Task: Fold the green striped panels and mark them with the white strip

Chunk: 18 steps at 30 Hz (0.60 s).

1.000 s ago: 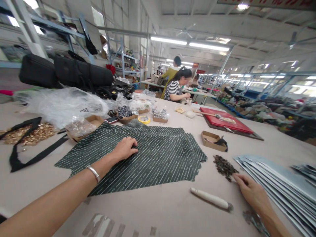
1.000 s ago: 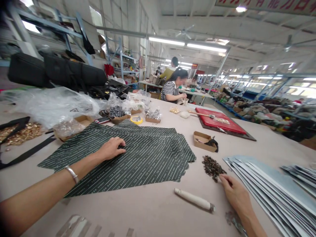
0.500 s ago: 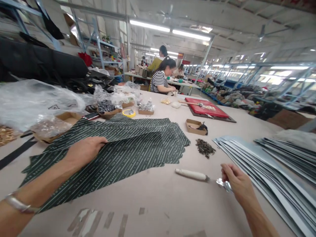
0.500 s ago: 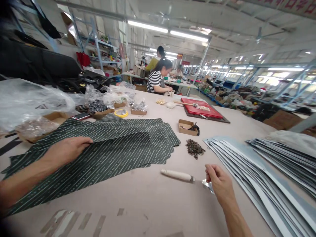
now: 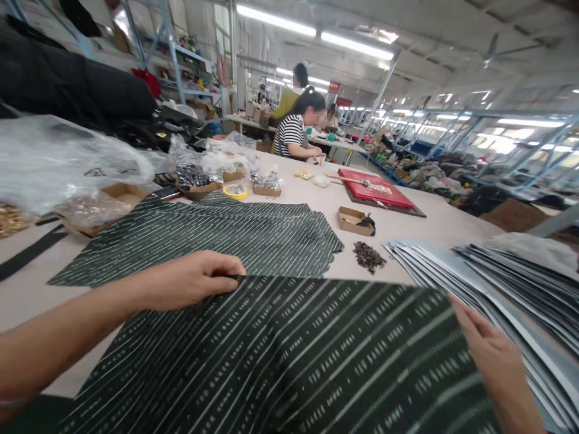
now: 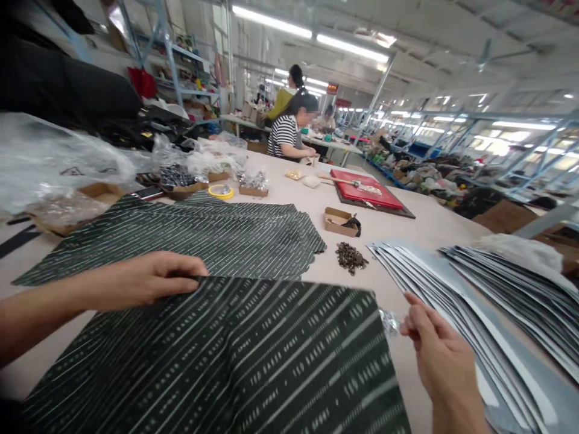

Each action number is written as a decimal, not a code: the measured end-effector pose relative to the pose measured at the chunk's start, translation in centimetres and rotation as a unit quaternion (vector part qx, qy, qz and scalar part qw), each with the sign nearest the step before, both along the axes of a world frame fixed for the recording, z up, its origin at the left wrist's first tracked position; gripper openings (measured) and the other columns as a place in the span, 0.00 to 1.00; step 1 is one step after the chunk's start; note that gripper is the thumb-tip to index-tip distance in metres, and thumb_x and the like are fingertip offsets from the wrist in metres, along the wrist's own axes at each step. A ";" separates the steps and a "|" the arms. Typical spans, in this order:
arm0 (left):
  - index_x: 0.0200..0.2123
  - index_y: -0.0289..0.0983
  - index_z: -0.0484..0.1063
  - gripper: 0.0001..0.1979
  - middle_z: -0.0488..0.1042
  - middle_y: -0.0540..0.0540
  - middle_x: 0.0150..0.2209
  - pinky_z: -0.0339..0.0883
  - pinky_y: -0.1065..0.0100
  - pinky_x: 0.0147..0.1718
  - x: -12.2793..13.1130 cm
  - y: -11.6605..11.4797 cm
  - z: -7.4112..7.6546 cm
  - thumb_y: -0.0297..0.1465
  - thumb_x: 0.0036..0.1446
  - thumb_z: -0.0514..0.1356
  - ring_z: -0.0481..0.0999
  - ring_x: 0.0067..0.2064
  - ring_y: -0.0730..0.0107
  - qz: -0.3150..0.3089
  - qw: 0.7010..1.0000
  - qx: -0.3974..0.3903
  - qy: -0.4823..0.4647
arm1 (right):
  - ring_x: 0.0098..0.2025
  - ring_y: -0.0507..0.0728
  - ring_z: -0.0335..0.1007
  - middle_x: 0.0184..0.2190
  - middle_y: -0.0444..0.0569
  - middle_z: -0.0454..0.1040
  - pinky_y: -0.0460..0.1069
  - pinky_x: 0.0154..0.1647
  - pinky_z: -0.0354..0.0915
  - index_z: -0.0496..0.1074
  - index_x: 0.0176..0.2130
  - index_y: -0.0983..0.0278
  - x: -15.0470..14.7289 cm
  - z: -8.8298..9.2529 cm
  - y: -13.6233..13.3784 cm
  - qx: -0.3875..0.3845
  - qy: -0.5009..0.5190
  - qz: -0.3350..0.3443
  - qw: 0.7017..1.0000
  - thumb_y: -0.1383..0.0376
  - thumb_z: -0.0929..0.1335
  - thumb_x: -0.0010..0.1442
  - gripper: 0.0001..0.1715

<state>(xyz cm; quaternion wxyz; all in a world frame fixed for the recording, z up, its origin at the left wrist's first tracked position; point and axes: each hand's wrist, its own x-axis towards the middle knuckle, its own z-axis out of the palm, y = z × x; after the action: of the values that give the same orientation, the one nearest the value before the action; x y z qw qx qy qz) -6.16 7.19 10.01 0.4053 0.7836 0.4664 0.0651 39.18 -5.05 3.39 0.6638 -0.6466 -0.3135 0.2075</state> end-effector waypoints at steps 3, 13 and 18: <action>0.34 0.40 0.75 0.11 0.77 0.51 0.34 0.63 0.70 0.36 4.5 -0.7 -2.9 0.37 0.57 0.54 0.74 0.37 0.67 -0.063 0.997 -0.008 0.042 | 0.25 0.50 0.67 0.23 0.39 0.71 0.46 0.28 0.67 0.81 0.39 0.56 -1.4 2.6 -1.1 0.072 -0.018 -0.030 0.997 0.56 0.80 0.45 0.20; 0.32 0.38 0.74 0.07 0.71 0.53 0.25 0.55 0.69 0.28 8.6 -0.8 -8.4 0.34 0.49 0.61 0.68 0.28 0.69 -0.070 0.991 -0.089 0.078 | 0.28 0.52 0.72 0.26 0.43 0.76 0.46 0.30 0.69 0.79 0.35 0.61 -14.4 -1.6 -1.9 -0.090 -0.076 0.316 0.941 0.61 0.73 0.60 0.06; 0.30 0.38 0.73 0.10 0.68 0.54 0.25 0.55 0.70 0.26 8.4 -0.3 -8.8 0.37 0.46 0.60 0.65 0.27 0.71 -0.100 0.978 -0.180 0.041 | 0.27 0.53 0.73 0.25 0.44 0.77 0.47 0.30 0.71 0.78 0.35 0.63 -17.3 -5.5 -0.1 -0.132 0.005 0.344 0.930 0.59 0.72 0.60 0.09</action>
<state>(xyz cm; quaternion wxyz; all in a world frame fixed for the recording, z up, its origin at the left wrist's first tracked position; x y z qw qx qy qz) 2.28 6.84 1.22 0.5250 0.7423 0.4057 -0.0933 21.90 -5.17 -2.13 0.4622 -0.5796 -0.4832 0.4657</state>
